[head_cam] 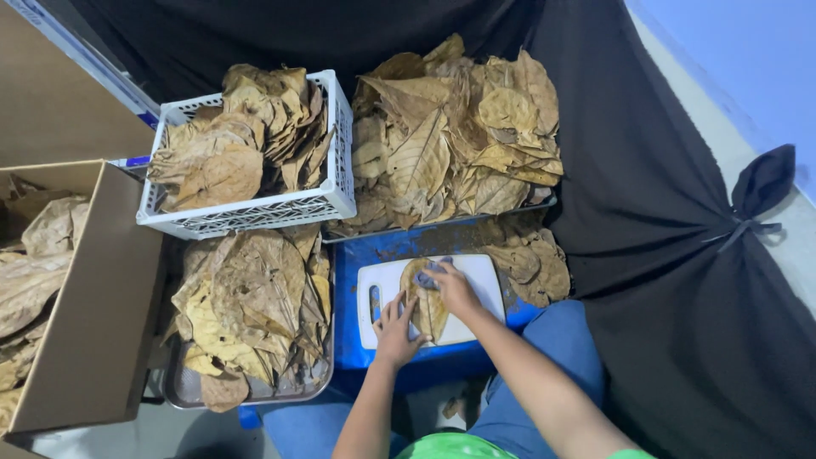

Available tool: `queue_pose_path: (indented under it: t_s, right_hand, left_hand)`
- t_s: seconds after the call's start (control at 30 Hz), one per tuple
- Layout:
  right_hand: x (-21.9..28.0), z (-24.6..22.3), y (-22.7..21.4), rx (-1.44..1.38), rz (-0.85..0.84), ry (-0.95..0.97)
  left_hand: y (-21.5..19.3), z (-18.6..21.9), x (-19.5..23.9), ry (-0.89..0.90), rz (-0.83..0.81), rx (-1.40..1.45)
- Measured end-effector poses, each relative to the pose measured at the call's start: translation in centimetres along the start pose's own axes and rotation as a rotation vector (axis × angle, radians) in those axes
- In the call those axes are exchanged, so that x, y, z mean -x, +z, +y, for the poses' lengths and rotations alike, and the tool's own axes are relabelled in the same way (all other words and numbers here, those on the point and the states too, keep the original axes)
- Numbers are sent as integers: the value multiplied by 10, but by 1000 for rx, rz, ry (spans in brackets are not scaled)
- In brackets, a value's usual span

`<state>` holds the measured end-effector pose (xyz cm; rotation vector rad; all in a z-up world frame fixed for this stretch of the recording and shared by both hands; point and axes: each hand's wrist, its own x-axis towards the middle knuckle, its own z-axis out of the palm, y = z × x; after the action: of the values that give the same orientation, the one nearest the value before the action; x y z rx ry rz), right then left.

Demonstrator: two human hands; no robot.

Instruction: The person sits on a low stool and cleans dried leaves by rubbing them with a cloth on a white cutting board. They pick up leaves from a tray, wipe them, and place them into a white basket.

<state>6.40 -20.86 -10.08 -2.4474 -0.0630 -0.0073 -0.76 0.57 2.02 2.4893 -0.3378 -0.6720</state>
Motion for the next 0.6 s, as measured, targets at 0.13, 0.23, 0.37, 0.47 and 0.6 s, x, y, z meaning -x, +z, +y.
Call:
queue_pose_path:
  t_s: [0.13, 0.23, 0.37, 0.47, 0.6]
  right_hand:
    - [57, -30, -6, -65, 63, -40]
    - [111, -51, 4, -76, 14, -37]
    - [132, -34, 40, -49, 114, -164]
    - [127, -39, 27, 8, -40, -51]
    - [98, -59, 5, 40, -151, 17]
  left_hand:
    - [2, 1, -2, -20, -15, -11]
    - [18, -9, -8, -19, -21, -71]
    - [51, -42, -33, 130, 174, -66]
    - [25, -10, -9, 54, 80, -56]
    - [2, 5, -1, -42, -26, -24]
